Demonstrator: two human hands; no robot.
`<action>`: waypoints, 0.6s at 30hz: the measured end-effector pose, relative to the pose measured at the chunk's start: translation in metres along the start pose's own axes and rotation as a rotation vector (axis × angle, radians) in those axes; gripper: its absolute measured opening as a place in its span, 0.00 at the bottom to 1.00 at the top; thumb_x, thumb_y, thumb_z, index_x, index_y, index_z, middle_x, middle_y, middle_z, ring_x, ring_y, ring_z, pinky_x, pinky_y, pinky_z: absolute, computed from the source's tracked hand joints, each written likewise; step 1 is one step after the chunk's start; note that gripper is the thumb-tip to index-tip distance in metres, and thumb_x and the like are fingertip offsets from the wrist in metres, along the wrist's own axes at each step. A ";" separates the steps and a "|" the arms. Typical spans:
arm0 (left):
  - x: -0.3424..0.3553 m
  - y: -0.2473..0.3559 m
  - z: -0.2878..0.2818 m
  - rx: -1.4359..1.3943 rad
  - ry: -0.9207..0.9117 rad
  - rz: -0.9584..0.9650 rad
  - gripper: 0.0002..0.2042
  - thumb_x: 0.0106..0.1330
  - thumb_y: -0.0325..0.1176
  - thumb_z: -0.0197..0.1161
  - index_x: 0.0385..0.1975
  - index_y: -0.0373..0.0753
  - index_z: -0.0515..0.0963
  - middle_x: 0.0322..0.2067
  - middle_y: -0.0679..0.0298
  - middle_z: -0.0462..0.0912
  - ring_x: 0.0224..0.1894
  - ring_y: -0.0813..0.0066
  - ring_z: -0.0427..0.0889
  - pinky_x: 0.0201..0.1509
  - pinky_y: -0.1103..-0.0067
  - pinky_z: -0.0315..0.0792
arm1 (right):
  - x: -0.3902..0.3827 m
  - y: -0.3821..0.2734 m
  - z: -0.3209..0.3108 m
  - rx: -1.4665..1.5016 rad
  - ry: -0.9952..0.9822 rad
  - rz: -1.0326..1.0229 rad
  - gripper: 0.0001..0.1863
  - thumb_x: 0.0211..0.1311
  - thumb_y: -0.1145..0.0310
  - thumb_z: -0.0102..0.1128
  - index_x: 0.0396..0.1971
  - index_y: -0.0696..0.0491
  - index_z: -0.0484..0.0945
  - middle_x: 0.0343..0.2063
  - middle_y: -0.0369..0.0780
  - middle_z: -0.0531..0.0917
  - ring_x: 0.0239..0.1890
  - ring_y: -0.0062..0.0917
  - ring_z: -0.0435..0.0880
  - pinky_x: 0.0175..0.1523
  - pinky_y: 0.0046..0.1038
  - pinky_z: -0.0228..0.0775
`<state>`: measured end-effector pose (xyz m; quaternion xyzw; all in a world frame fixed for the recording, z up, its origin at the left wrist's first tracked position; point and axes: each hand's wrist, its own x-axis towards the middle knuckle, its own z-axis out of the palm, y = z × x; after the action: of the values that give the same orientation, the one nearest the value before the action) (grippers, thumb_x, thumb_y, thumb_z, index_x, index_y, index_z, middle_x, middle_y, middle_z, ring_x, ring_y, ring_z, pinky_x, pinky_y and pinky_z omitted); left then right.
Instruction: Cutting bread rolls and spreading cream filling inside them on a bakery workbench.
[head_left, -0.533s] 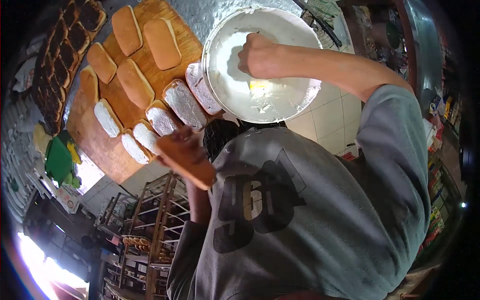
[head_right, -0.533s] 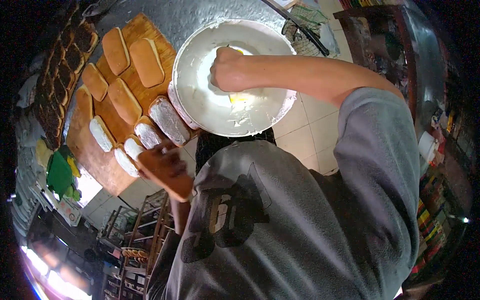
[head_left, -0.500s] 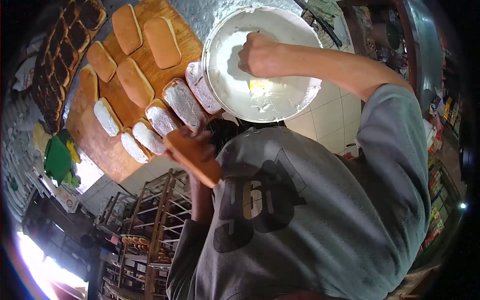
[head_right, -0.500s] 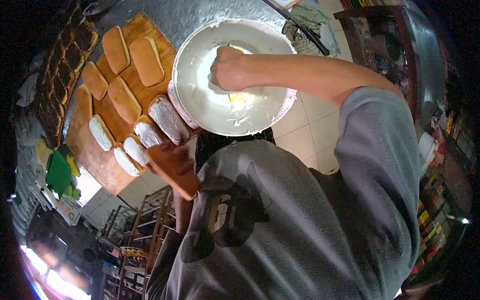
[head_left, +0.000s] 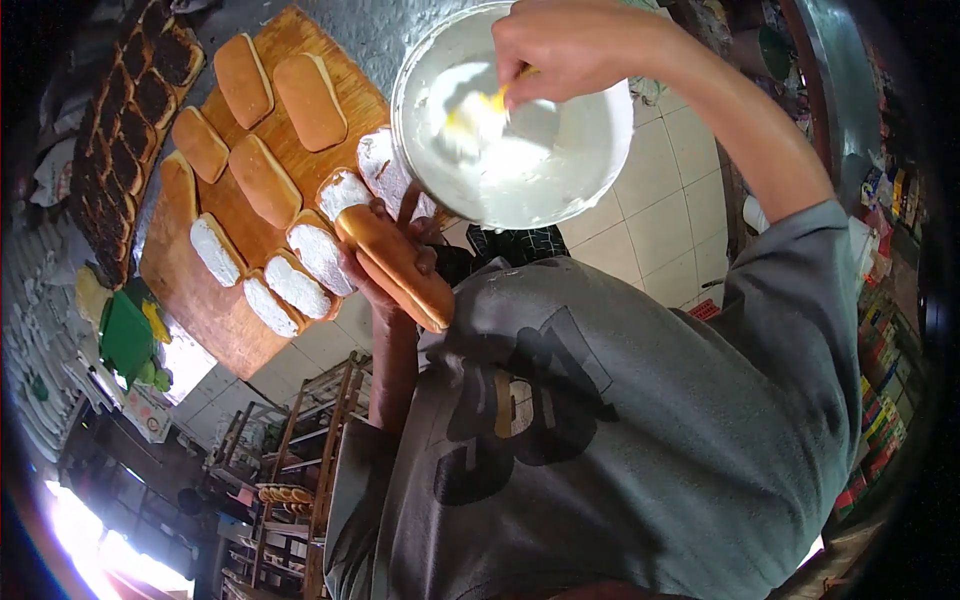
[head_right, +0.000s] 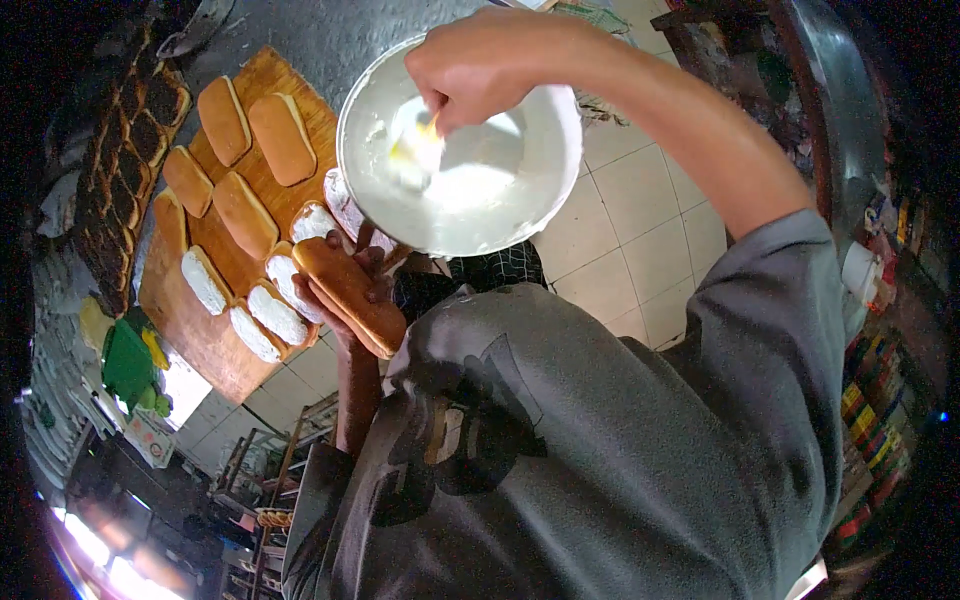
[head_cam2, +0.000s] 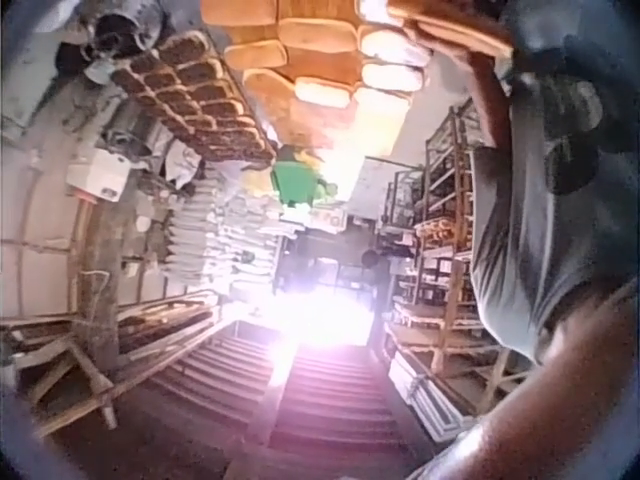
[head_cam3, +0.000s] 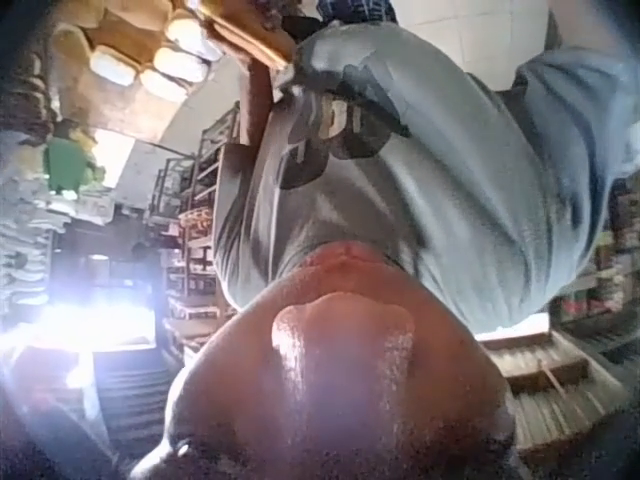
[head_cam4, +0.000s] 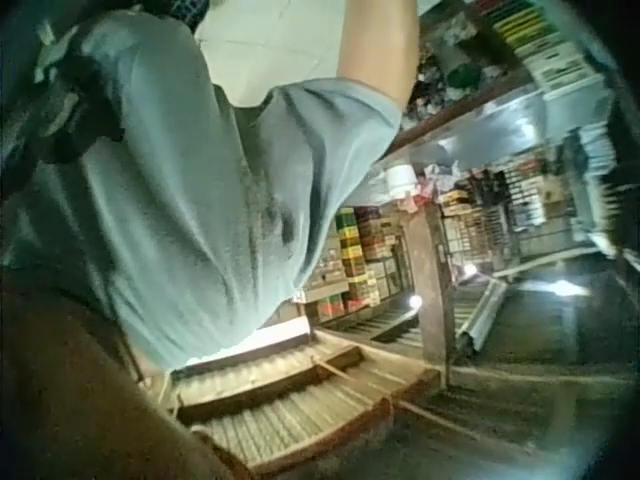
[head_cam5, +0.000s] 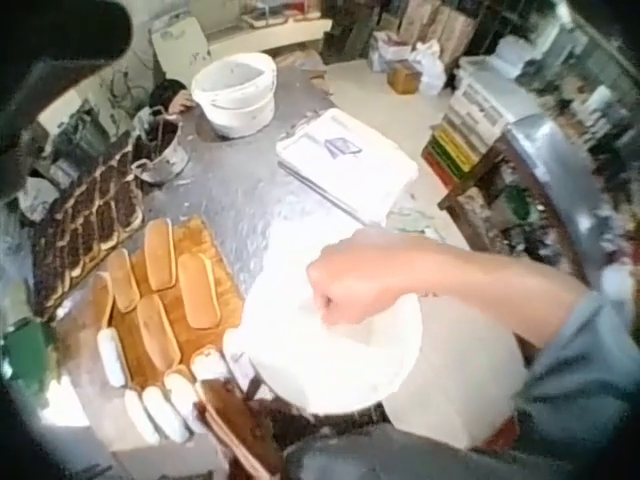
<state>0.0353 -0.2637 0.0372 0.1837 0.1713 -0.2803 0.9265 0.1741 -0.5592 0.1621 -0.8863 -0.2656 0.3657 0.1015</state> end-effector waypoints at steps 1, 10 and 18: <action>0.001 0.002 0.003 0.049 0.063 0.040 0.33 0.61 0.66 0.53 0.56 0.46 0.68 0.64 0.47 0.62 0.41 0.67 0.77 0.21 0.81 0.71 | -0.005 -0.001 0.003 0.002 0.154 0.196 0.07 0.51 0.70 0.62 0.27 0.58 0.84 0.24 0.47 0.85 0.30 0.42 0.85 0.33 0.38 0.76; 0.022 0.016 0.000 0.293 -0.005 -0.039 0.32 0.57 0.62 0.60 0.52 0.44 0.66 0.58 0.50 0.70 0.41 0.61 0.80 0.23 0.75 0.77 | 0.043 -0.008 0.104 0.325 0.177 0.271 0.11 0.52 0.74 0.58 0.33 0.65 0.81 0.31 0.54 0.84 0.35 0.47 0.84 0.40 0.44 0.76; 0.028 0.028 -0.009 0.133 -0.086 -0.092 0.31 0.56 0.59 0.62 0.52 0.44 0.67 0.58 0.53 0.70 0.49 0.53 0.78 0.32 0.63 0.83 | 0.009 -0.002 0.074 0.418 0.297 0.380 0.10 0.53 0.72 0.58 0.27 0.65 0.81 0.29 0.54 0.83 0.34 0.47 0.84 0.39 0.42 0.75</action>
<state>0.0715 -0.2510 0.0240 0.2244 0.1206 -0.3407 0.9050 0.1265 -0.5534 0.1046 -0.9236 0.0034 0.2914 0.2489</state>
